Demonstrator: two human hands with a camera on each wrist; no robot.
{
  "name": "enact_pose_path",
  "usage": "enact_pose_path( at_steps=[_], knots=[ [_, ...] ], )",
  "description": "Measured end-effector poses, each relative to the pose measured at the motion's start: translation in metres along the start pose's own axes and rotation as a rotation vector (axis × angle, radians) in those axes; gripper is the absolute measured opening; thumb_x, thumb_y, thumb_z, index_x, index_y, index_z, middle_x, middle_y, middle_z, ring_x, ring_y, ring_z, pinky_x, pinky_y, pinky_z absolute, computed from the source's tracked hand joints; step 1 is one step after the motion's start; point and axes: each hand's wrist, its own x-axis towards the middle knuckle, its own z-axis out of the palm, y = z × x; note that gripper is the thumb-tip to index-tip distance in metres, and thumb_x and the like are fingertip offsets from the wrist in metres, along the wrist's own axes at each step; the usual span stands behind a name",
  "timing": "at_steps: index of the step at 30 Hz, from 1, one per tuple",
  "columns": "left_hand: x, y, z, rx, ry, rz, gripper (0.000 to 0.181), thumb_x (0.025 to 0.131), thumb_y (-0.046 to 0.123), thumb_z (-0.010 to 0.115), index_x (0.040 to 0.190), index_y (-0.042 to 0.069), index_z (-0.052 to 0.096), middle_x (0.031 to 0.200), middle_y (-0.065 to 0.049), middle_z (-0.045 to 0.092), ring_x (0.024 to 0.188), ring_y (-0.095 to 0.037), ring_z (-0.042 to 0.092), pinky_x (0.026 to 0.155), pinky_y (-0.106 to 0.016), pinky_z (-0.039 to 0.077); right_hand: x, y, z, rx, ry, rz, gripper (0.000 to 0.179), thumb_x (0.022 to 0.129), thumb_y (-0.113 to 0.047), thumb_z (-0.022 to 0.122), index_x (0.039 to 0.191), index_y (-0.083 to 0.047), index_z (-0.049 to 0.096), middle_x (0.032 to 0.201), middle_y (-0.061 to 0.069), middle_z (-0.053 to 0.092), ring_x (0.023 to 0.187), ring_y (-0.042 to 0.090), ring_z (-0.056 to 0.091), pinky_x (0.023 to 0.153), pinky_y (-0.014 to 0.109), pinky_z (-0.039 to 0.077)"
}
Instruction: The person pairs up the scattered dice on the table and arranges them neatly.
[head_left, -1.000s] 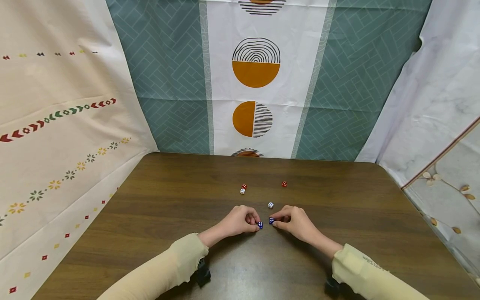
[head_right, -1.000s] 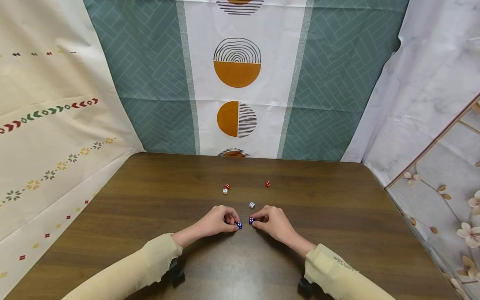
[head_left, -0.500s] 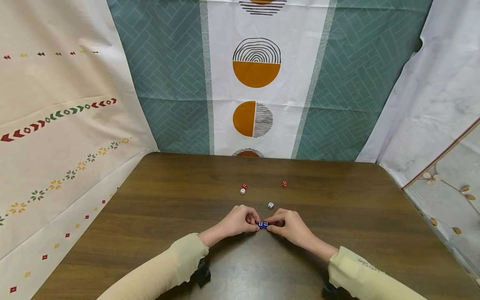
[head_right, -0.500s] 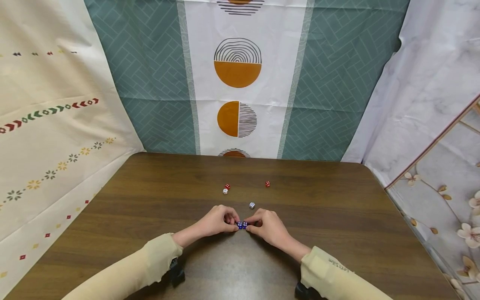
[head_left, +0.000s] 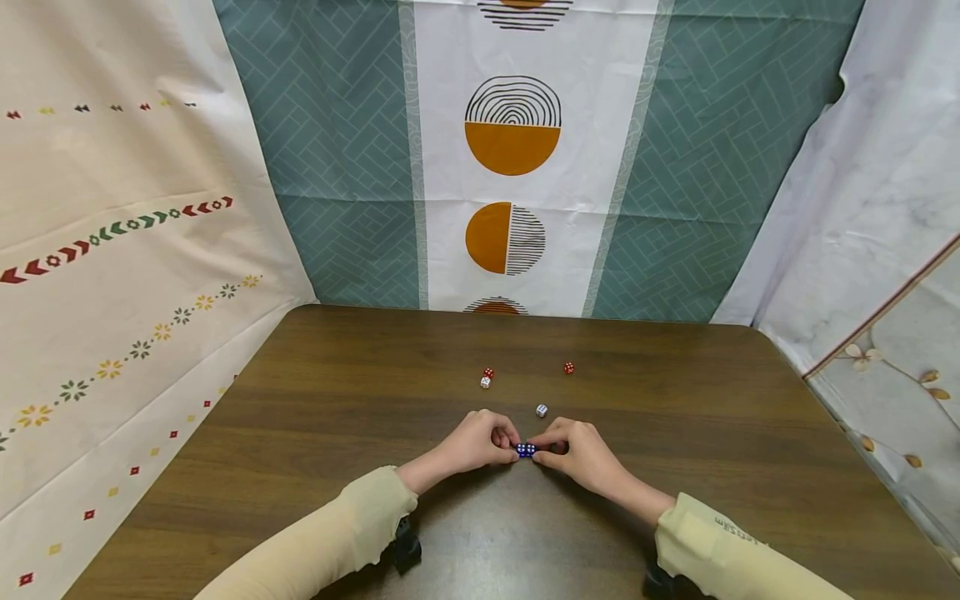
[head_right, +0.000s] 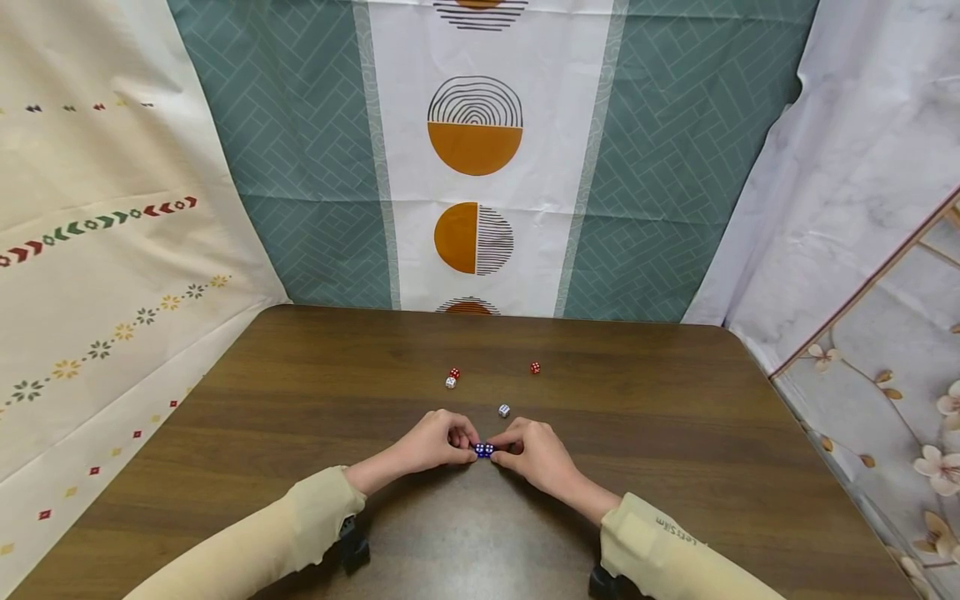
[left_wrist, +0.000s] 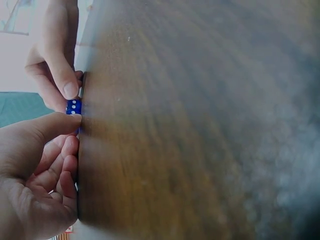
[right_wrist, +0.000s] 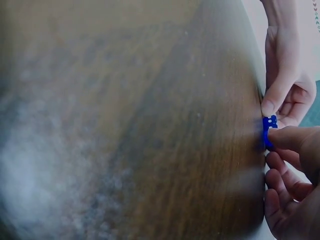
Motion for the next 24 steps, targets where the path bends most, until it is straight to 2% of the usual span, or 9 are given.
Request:
enact_pose_path(
  at_steps=[24],
  knots=[
    [0.0005,0.0007,-0.0006,0.01,-0.003,0.002,0.008,0.08,0.009,0.079,0.086,0.008,0.072,0.071,0.001,0.066,0.055,0.0,0.051,0.05,-0.017,0.044,-0.0003,0.0007,-0.0009,0.004,-0.01,-0.014,0.018,0.084,-0.018,0.078,0.102,-0.019,0.079,0.084,-0.01,0.063,0.067,0.001,0.048,0.058,0.019,0.041]
  ],
)
